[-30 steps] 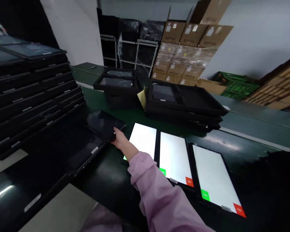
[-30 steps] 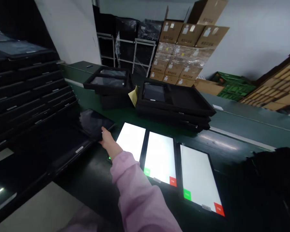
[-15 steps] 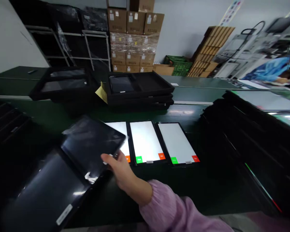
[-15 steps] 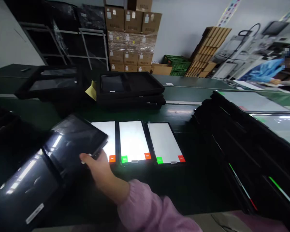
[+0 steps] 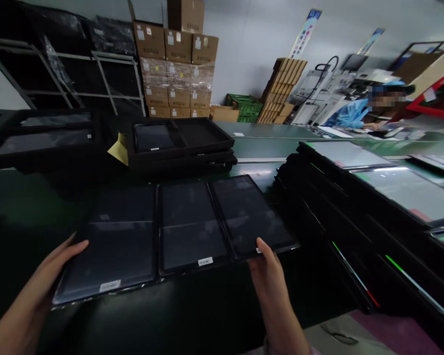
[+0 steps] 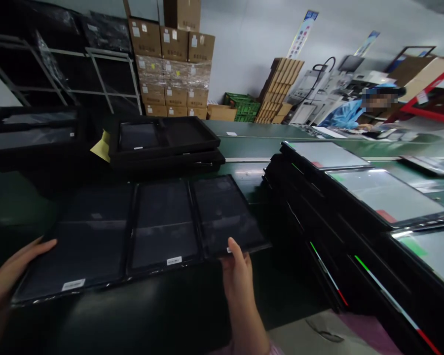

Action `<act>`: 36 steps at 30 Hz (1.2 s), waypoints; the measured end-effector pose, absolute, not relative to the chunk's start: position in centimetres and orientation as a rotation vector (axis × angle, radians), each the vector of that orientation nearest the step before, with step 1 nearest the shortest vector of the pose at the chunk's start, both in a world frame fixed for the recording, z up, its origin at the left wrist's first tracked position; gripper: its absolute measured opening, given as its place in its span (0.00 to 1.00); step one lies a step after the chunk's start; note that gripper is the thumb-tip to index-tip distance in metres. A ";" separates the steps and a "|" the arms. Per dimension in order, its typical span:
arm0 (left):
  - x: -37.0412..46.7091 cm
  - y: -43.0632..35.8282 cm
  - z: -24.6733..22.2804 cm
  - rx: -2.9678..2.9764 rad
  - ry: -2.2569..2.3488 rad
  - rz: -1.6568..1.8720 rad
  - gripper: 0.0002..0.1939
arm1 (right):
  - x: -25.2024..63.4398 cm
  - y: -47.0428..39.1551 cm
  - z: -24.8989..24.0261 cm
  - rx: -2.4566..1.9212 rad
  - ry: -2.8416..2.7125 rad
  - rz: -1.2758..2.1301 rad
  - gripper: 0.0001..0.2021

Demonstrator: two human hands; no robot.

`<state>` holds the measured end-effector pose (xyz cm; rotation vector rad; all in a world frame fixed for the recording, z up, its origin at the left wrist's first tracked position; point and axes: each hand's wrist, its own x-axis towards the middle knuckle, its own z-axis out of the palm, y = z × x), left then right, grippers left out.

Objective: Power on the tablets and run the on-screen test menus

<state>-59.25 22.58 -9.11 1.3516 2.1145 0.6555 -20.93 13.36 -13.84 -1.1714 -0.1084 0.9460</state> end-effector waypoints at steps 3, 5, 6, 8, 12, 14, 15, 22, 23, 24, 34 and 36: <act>-57.9 23.9 -10.8 1.026 1.911 0.799 0.41 | -18.6 12.9 -14.6 -1.266 -0.123 0.968 0.28; -58.0 24.2 -11.8 1.249 1.909 0.789 0.41 | -16.8 11.2 -14.4 -1.461 -0.179 1.121 0.27; -58.2 24.1 -12.1 1.392 1.967 0.723 0.41 | -15.7 10.2 -14.0 -1.644 -0.275 1.274 0.27; -58.6 23.9 -11.9 1.570 2.088 0.556 0.42 | -13.1 8.5 -12.7 -1.883 -0.607 1.499 0.28; -56.0 25.5 -10.1 1.864 1.991 0.438 0.39 | -8.0 10.6 -10.9 -2.000 -0.969 0.959 0.28; -52.9 28.0 -9.8 2.081 1.801 0.364 0.39 | -6.5 14.4 -11.6 -2.043 -1.025 0.584 0.29; -51.1 29.5 -9.9 2.140 1.734 0.320 0.39 | -6.1 16.6 -12.3 -2.024 -1.090 0.502 0.32; -45.4 37.0 -10.7 2.351 1.589 0.169 0.26 | -6.4 24.5 -16.9 -1.909 -1.239 0.540 0.45; -45.5 37.2 -10.5 2.354 1.593 0.159 0.26 | -6.4 24.4 -17.1 -1.898 -1.238 0.559 0.44; -45.6 37.2 -10.3 2.356 1.607 0.155 0.26 | -6.3 24.1 -17.2 -1.888 -1.235 0.577 0.43; -44.5 36.4 -10.3 2.378 1.779 0.194 0.26 | -5.5 23.6 -17.4 -1.831 -1.177 0.547 0.33; -44.4 36.5 -10.3 2.367 1.797 0.194 0.25 | -5.3 23.9 -17.5 -1.805 -1.196 0.576 0.32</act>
